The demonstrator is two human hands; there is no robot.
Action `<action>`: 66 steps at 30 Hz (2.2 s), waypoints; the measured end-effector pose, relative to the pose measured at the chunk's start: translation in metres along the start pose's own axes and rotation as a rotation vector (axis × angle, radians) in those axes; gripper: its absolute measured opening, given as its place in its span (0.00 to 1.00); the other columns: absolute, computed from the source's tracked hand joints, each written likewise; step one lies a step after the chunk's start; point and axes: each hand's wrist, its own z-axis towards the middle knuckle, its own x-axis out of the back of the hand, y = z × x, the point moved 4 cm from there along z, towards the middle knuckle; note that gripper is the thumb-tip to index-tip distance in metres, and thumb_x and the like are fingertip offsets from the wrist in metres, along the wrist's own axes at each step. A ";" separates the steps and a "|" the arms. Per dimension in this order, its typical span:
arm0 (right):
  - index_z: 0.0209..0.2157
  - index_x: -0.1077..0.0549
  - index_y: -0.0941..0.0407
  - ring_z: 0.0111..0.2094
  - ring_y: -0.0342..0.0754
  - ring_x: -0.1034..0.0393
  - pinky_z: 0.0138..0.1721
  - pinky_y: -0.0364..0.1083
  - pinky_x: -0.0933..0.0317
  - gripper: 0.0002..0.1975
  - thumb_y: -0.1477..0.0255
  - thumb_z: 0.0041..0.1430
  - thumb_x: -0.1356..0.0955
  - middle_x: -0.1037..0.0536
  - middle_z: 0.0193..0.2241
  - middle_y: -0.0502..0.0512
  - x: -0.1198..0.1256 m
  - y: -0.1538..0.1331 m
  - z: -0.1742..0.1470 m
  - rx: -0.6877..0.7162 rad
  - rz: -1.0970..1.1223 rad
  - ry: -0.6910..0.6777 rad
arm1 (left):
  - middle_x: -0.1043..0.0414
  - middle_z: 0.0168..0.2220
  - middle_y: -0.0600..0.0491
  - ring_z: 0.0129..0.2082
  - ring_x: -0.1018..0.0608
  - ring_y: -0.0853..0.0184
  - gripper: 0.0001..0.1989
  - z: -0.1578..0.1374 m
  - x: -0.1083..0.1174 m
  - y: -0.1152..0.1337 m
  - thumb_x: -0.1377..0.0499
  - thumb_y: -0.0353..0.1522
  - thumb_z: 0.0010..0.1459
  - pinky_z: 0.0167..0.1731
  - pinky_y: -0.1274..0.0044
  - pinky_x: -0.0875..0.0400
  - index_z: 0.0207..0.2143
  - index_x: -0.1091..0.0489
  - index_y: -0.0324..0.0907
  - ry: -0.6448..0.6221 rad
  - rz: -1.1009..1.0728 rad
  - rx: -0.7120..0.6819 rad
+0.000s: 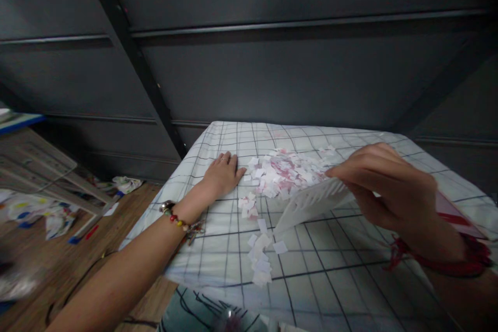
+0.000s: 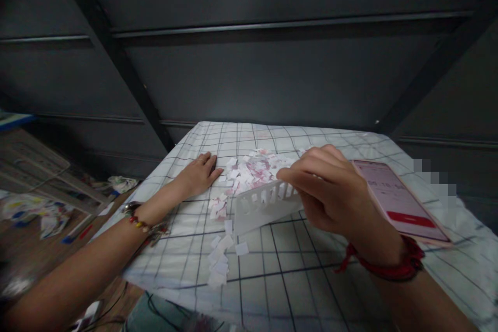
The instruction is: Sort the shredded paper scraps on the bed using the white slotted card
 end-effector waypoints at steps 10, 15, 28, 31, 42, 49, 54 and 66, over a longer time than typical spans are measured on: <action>0.36 0.31 0.56 0.26 0.43 0.38 0.28 0.46 0.44 0.13 0.85 0.52 0.38 0.29 0.26 0.50 -0.003 -0.010 0.001 0.075 -0.088 0.075 | 0.48 0.61 0.35 0.62 0.45 0.52 0.29 0.000 0.000 0.000 0.60 0.42 0.65 0.57 0.65 0.47 0.59 0.46 0.30 -0.012 0.012 0.001; 0.37 0.30 0.56 0.29 0.43 0.37 0.30 0.47 0.43 0.13 0.85 0.52 0.38 0.30 0.28 0.51 -0.001 -0.010 0.000 0.031 -0.012 0.047 | 0.48 0.61 0.36 0.61 0.44 0.52 0.29 0.000 0.000 0.000 0.61 0.43 0.65 0.57 0.65 0.47 0.58 0.45 0.31 -0.013 0.016 -0.004; 0.38 0.30 0.53 0.29 0.45 0.37 0.29 0.49 0.42 0.13 0.82 0.53 0.38 0.31 0.28 0.51 0.004 -0.013 -0.003 0.077 -0.084 0.057 | 0.47 0.61 0.37 0.61 0.44 0.52 0.30 0.002 -0.005 -0.003 0.61 0.43 0.64 0.56 0.64 0.47 0.59 0.46 0.30 0.006 0.005 -0.013; 0.38 0.30 0.53 0.29 0.45 0.37 0.29 0.50 0.43 0.13 0.82 0.53 0.37 0.31 0.28 0.51 0.005 -0.011 -0.004 0.087 -0.098 0.091 | 0.47 0.61 0.36 0.61 0.44 0.51 0.29 0.001 -0.004 -0.003 0.61 0.43 0.64 0.56 0.63 0.47 0.59 0.45 0.30 0.013 -0.005 -0.013; 0.38 0.31 0.52 0.30 0.45 0.37 0.30 0.50 0.42 0.14 0.82 0.53 0.38 0.30 0.29 0.51 0.002 -0.015 -0.004 0.043 -0.102 0.028 | 0.50 0.62 0.35 0.62 0.46 0.51 0.30 0.000 0.000 0.001 0.61 0.42 0.64 0.58 0.65 0.49 0.60 0.47 0.28 -0.036 -0.004 0.013; 0.38 0.29 0.54 0.30 0.45 0.36 0.30 0.49 0.42 0.15 0.84 0.50 0.36 0.29 0.29 0.51 0.001 -0.013 -0.005 0.086 -0.105 0.052 | 0.47 0.61 0.36 0.62 0.46 0.51 0.29 0.002 -0.004 -0.003 0.61 0.43 0.64 0.57 0.63 0.47 0.59 0.46 0.31 -0.003 -0.013 -0.022; 0.38 0.31 0.54 0.27 0.44 0.37 0.28 0.48 0.43 0.14 0.83 0.52 0.37 0.30 0.28 0.50 0.003 -0.011 -0.002 0.087 -0.107 0.053 | 0.45 0.61 0.37 0.61 0.44 0.52 0.28 0.002 -0.005 -0.004 0.61 0.43 0.64 0.56 0.63 0.47 0.58 0.46 0.32 0.031 -0.010 -0.045; 0.38 0.33 0.50 0.25 0.46 0.38 0.27 0.49 0.47 0.17 0.84 0.50 0.39 0.28 0.24 0.48 0.013 0.004 -0.003 0.089 -0.271 0.005 | 0.47 0.61 0.36 0.62 0.45 0.51 0.29 0.001 -0.003 -0.001 0.61 0.43 0.64 0.56 0.63 0.47 0.59 0.46 0.29 -0.010 -0.006 -0.016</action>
